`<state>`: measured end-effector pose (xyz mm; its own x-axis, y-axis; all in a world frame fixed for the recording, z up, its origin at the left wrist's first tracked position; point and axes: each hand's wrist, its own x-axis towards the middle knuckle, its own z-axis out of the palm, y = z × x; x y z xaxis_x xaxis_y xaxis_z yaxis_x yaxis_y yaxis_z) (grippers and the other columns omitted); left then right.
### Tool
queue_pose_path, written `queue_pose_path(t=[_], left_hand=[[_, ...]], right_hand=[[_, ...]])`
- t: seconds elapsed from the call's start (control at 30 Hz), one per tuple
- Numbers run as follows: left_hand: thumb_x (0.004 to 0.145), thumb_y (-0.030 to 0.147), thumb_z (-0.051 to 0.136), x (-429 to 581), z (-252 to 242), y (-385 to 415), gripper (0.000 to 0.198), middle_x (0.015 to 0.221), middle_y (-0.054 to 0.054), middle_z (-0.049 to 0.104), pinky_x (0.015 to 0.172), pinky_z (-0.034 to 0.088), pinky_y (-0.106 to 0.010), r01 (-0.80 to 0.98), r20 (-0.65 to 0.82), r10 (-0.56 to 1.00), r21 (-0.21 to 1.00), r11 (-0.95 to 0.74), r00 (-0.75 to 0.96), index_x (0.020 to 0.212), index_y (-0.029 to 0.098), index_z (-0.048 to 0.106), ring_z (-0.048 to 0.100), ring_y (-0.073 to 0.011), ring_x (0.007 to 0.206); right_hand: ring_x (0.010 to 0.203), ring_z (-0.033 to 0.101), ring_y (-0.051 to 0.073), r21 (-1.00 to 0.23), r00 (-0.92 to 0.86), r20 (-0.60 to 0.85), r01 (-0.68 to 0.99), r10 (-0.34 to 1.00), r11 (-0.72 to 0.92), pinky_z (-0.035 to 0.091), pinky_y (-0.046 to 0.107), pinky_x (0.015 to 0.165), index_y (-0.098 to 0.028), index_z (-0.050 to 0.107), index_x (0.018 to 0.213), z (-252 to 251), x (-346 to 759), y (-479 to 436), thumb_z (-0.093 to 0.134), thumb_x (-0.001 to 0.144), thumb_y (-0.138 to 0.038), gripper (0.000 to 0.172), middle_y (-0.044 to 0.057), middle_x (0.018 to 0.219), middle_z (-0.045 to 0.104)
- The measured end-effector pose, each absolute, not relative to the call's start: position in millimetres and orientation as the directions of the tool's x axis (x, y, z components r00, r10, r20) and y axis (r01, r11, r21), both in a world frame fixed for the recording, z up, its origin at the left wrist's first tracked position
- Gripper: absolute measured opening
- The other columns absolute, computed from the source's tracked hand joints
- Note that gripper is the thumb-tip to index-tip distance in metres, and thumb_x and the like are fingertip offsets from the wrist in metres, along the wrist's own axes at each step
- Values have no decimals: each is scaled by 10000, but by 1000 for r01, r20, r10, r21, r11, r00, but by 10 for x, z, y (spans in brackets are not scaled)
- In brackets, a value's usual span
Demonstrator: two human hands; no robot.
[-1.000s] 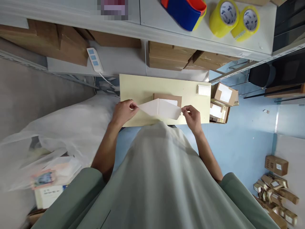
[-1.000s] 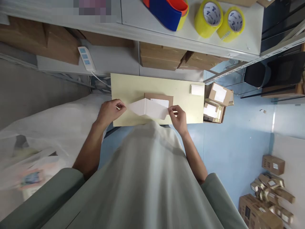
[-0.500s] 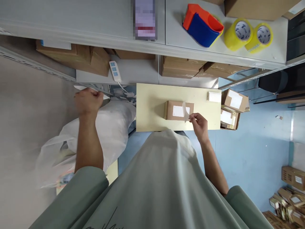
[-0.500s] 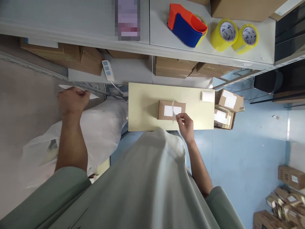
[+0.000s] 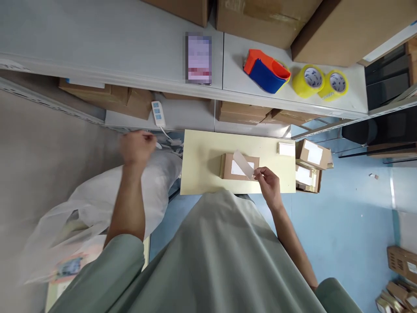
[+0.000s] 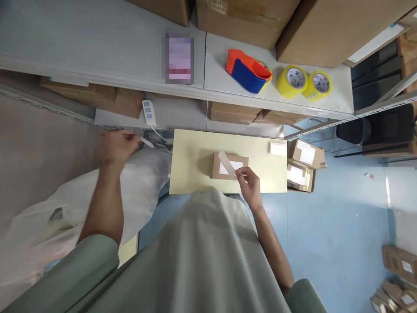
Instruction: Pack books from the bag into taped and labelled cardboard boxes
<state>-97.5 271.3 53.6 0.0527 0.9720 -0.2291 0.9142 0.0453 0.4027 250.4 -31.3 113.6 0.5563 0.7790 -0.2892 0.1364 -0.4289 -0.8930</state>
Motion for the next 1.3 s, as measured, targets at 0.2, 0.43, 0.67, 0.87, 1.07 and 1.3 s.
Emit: queue_pose_path(t=[0.2,0.43,0.67,0.87,1.07,1.3], left_hand=[[905,352,747,169,777,1649,110,994,-32,885,955,647,-365,649,-268,892,760,-36,363,937,263,802,847,-265,994],[872,502,893,1011,861,657,334,1323,-80,851,1127,597,-505,336,-187,807,942,-16,561,939,285,648,797,-343,1266],[908,466,883,1416,821,370,358,1276,-81,853,1132,581,-521,397,-235,849,917,32,474,983,292,580,760,-354,1354],[915,470,845,1601,771,264,346,1258,-87,838,1118,591,-489,405,-264,847,912,64,461,1007,280,571,784,-325,1281],[909,576,817,1650,649,203,408,1141,-84,808,1075,617,-450,330,-333,816,925,187,472,1063,265,602,806,-286,1131],[957,624,762,1658,626,151,394,1072,-68,803,1020,618,-412,354,-362,799,913,201,480,1026,268,608,805,-267,1071]], right_hand=[[925,688,231,-921,522,-296,65,800,-384,608,382,867,-255,721,930,968,2617,-184,732,960,-730,476,52,955,742],[1021,716,246,-926,435,-367,-85,822,-368,625,415,963,-262,721,961,845,2821,-249,747,938,-772,511,55,1020,761],[1062,722,249,-920,381,-392,-185,837,-347,634,421,981,-264,699,969,796,3094,-372,744,934,-795,534,73,1100,765],[1162,732,263,-907,322,-389,-296,863,-299,651,418,991,-263,711,958,769,3251,-445,825,903,-733,486,80,1168,760],[1135,753,254,-901,289,-422,-243,859,-360,643,403,993,-257,716,969,703,3387,-517,785,924,-733,483,79,1206,776],[1069,775,253,-895,227,-428,-244,875,-374,630,393,925,-265,738,1017,692,3477,-596,801,917,-730,480,67,1158,795]])
